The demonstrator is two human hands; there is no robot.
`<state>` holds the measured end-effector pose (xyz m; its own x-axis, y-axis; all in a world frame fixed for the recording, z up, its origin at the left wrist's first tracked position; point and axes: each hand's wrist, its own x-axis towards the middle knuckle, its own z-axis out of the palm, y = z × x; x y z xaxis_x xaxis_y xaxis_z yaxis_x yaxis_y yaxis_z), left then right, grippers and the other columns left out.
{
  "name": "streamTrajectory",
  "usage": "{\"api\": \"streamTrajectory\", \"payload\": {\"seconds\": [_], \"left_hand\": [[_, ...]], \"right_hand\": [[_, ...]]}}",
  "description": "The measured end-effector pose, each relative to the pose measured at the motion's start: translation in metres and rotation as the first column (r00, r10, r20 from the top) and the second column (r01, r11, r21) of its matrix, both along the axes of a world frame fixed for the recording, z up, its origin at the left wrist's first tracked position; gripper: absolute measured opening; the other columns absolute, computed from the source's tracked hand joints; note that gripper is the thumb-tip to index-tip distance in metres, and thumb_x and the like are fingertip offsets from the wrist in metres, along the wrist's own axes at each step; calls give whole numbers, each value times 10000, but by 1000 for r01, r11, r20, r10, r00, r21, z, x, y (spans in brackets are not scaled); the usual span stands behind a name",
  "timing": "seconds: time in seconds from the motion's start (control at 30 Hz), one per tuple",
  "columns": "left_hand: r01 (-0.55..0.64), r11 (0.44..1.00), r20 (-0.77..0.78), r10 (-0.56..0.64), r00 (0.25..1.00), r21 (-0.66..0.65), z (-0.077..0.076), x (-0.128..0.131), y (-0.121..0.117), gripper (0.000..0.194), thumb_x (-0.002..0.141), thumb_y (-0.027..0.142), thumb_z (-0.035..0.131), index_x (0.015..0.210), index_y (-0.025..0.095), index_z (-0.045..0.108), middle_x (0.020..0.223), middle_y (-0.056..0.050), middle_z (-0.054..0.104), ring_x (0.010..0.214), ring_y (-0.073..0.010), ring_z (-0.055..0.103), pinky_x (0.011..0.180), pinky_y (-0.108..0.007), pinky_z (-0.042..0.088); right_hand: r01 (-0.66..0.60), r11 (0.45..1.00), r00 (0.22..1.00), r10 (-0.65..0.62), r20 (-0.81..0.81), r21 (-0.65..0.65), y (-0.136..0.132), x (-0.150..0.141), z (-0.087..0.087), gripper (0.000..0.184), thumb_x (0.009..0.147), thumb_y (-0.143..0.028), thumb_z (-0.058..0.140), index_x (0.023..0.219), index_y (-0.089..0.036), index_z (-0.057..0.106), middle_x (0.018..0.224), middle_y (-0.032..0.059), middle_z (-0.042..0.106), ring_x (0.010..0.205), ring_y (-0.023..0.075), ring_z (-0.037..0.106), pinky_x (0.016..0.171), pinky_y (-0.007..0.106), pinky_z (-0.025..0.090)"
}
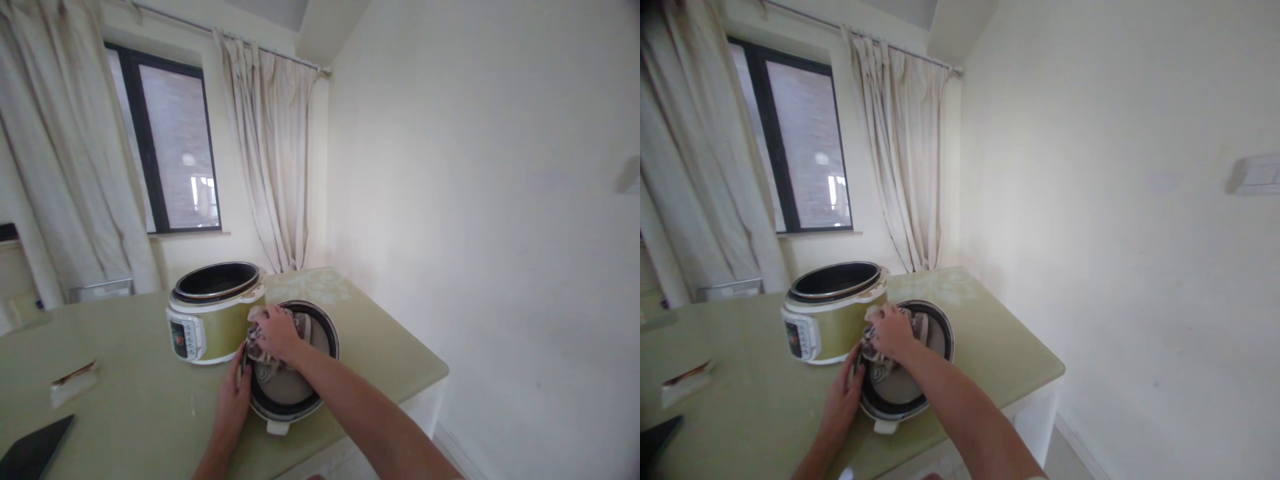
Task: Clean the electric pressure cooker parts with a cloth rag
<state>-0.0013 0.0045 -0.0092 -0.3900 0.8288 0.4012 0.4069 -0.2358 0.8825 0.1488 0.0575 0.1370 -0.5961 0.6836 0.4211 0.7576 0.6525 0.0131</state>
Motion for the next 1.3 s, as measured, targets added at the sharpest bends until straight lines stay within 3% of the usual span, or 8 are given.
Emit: {"api": "streamTrajectory", "payload": {"seconds": [0.2,0.47,0.67,0.73,0.83,0.97,1.13,1.3], "left_hand": [[-29,999,-28,28,999,-29,3,1,-1,599,990,420,450,1521,161,545,1539,-140,614,1479,-279,526,1254,-466,404],[-115,987,-79,107,991,-110,13,4,-8,544,1013,410,457,1514,216,547,1435,-129,690,1360,-316,627,1164,-511,487],[-166,982,-148,152,977,-87,10,1,-7,515,997,394,464,1456,194,589,1353,-151,719,1290,-324,660,1107,-503,517],[-199,979,-199,185,963,-54,8,0,-6,514,981,376,465,1425,166,616,1313,-174,719,1254,-328,667,1095,-508,524],[-242,970,-264,234,936,1,11,1,-8,535,986,399,429,1394,126,640,1283,-203,701,1235,-342,653,1097,-530,518],[-245,957,-303,283,910,158,26,8,-22,597,1045,448,311,1443,113,604,1363,-211,653,1342,-335,571,1190,-526,433],[32,973,-479,83,874,227,56,36,-44,619,1058,488,354,1596,197,450,1568,-165,535,1482,-311,452,1251,-522,341],[130,980,-735,-199,648,-151,87,95,-39,687,927,586,617,1550,306,545,1633,-158,464,1525,-465,352,1160,-640,383]], "right_hand": [[-46,998,989,40,143,39,5,6,10,314,970,-277,624,1277,-226,660,1298,108,621,1181,265,595,902,357,569],[304,942,946,-280,166,-143,-15,64,17,370,835,-333,754,1155,-148,755,1257,220,632,1050,349,709,855,477,615],[-194,882,978,143,-150,-428,-57,76,-2,875,836,-673,767,1570,-274,507,1442,161,571,1331,360,604,1117,494,496],[-315,853,937,209,-280,-417,-59,80,2,851,892,-677,719,1606,-298,452,1534,135,518,1457,316,493,1209,459,401],[-222,943,883,87,-462,-247,-52,91,7,624,987,-566,645,1526,-271,543,1580,115,497,1494,265,434,1264,437,311],[37,917,558,-349,-752,-398,-30,111,-10,535,925,-397,686,1416,-202,596,1484,147,590,1428,296,495,1221,478,369],[-413,613,313,-599,-737,-674,-17,119,-59,506,918,-565,595,1252,-189,647,1080,94,775,1020,293,736,869,460,605],[-536,742,106,-416,-903,-404,-26,111,-93,631,834,-692,685,1258,-224,681,1271,79,755,1230,293,681,1092,465,524]]}}
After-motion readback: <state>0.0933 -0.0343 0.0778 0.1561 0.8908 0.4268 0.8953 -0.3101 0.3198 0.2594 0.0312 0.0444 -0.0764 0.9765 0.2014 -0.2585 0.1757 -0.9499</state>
